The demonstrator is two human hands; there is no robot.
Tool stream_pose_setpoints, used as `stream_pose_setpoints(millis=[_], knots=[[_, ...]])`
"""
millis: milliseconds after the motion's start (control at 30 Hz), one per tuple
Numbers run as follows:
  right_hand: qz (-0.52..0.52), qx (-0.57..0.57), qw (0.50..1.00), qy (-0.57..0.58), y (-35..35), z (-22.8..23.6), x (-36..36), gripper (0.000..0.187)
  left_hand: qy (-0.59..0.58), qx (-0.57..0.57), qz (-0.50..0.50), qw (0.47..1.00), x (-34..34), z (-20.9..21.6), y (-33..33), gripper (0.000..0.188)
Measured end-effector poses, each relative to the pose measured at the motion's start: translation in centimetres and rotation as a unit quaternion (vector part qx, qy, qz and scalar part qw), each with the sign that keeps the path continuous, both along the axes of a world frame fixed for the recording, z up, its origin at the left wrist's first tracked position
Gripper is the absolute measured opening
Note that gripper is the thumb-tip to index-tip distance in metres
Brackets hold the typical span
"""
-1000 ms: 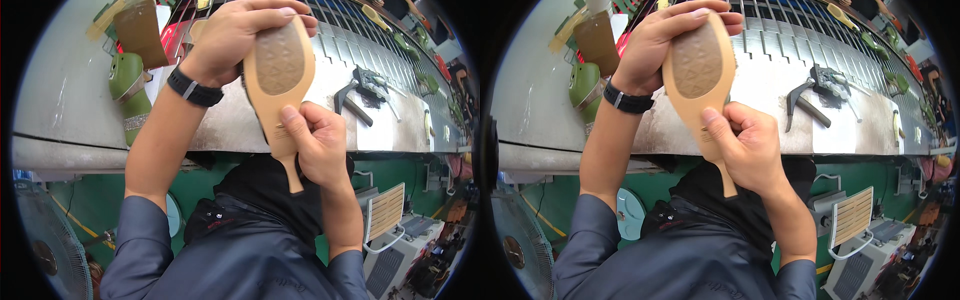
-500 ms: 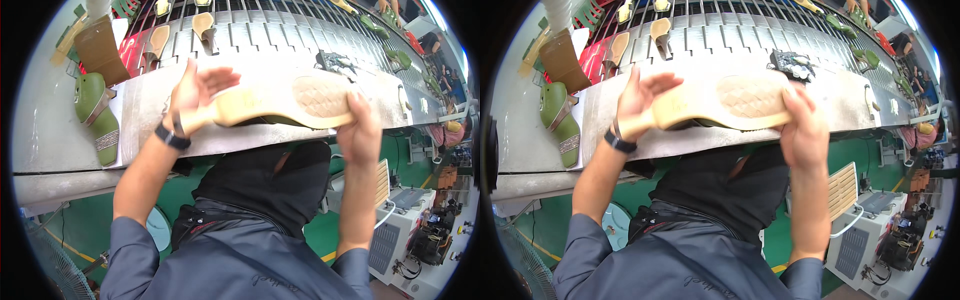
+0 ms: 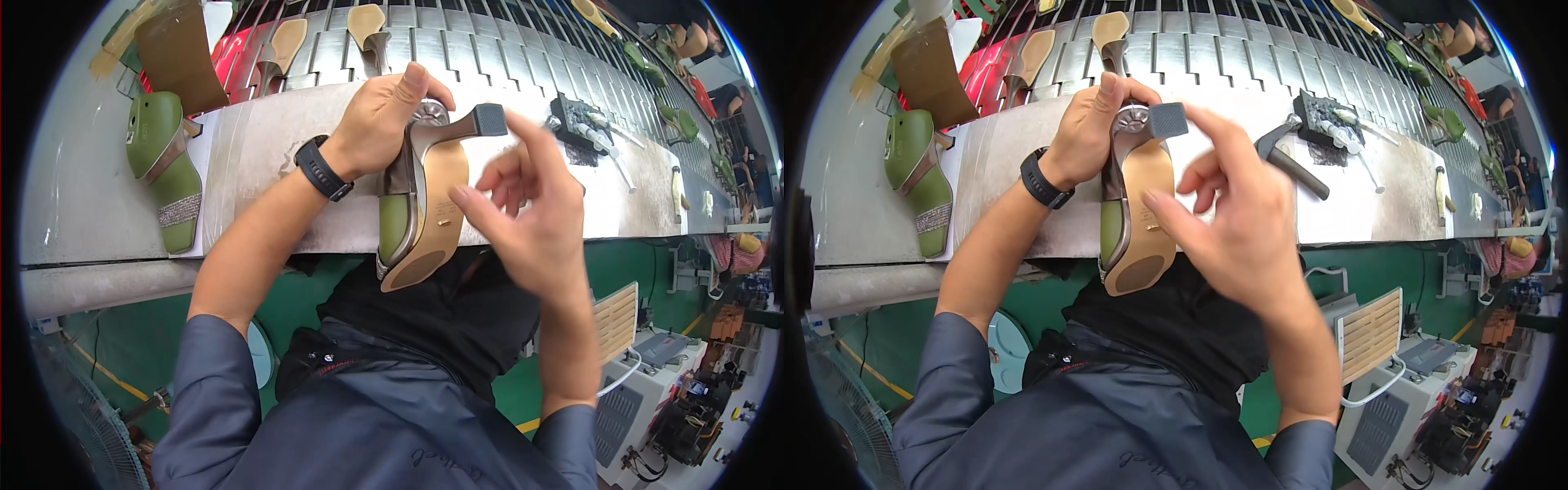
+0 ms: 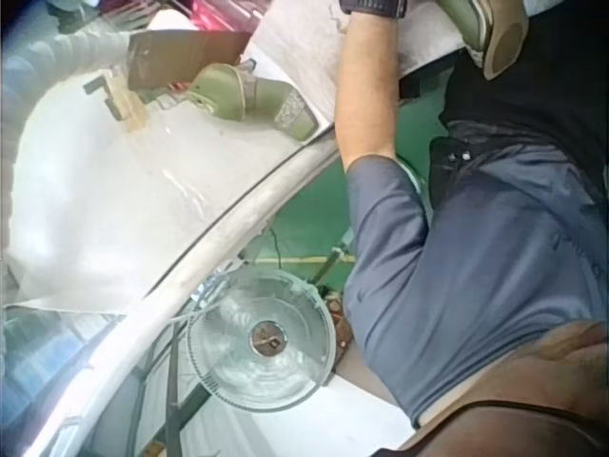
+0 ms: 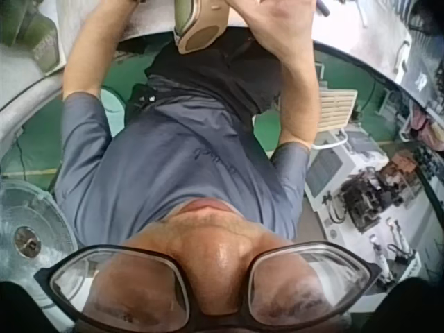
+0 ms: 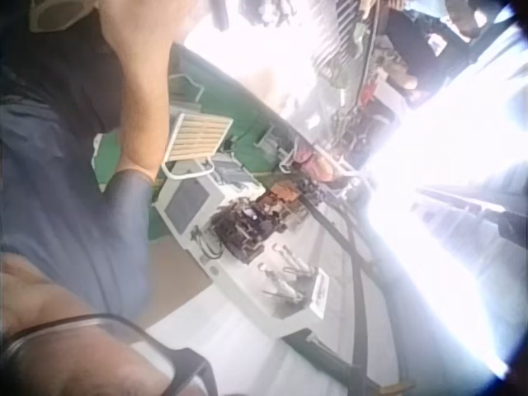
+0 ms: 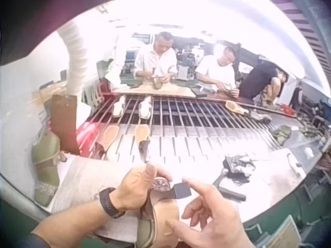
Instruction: The person picks up a green high-heeled shoe from an assembly line and uses a brush to apply a substance to the sole. The person then presses a tan sole piece onto the bottom of the shoe, secures it by hand, and uses a hammer to tap around the edges. A syringe is then used to apply a liquid along the seam between the sole and the shoe body.
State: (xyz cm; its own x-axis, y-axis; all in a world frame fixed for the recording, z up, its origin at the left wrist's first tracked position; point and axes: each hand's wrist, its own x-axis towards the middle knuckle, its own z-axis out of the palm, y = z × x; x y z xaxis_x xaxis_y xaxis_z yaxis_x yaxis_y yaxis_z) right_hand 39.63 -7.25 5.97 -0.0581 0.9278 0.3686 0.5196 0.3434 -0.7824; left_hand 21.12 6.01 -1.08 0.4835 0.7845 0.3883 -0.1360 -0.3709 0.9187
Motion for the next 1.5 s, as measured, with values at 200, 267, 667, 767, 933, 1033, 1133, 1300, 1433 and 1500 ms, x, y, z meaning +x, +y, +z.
stream_pose_setpoints(millis=[200,267,667,767,933,1033,1133,1300,1433,1500], knots=[[0.096,0.064,0.980,-0.162,3.1,3.6,-1.2,0.030,-0.033,0.003,-0.009,0.999,-0.8,-0.5,-0.3,0.087],[0.109,0.185,0.957,-0.195,2.2,2.6,-1.2,0.032,0.008,-0.036,-0.037,0.999,-1.7,-0.3,-0.1,0.110],[0.109,0.370,0.907,-0.168,4.6,-3.1,-1.4,0.035,0.017,0.038,-0.029,0.999,-1.1,0.4,0.2,0.111],[0.115,0.371,0.905,-0.173,5.0,-3.4,-1.5,0.037,0.015,0.031,-0.028,0.999,-1.3,0.1,0.2,0.110],[0.112,0.381,0.900,-0.180,4.9,-3.4,-1.4,0.038,0.029,0.047,-0.029,0.998,-1.2,0.3,0.0,0.111],[0.108,0.390,0.892,-0.200,5.4,-3.0,-1.3,0.038,-0.030,0.023,-0.039,0.999,-1.4,-0.8,0.1,0.085],[0.128,0.398,0.884,-0.210,6.8,-3.1,-0.8,0.035,0.016,-0.024,-0.029,0.999,-1.2,0.6,0.0,0.045],[0.052,0.224,0.951,-0.208,6.6,-1.1,0.2,0.019,0.041,-0.048,0.038,0.997,0.9,0.5,1.2,0.028],[0.005,-0.033,0.976,-0.216,5.9,1.4,-0.2,0.027,0.047,-0.050,0.031,0.997,2.1,-0.8,1.4,0.041],[-0.017,-0.051,0.974,-0.220,6.3,0.4,0.0,0.024,0.061,0.004,0.050,0.997,2.0,-0.6,1.2,0.045]])
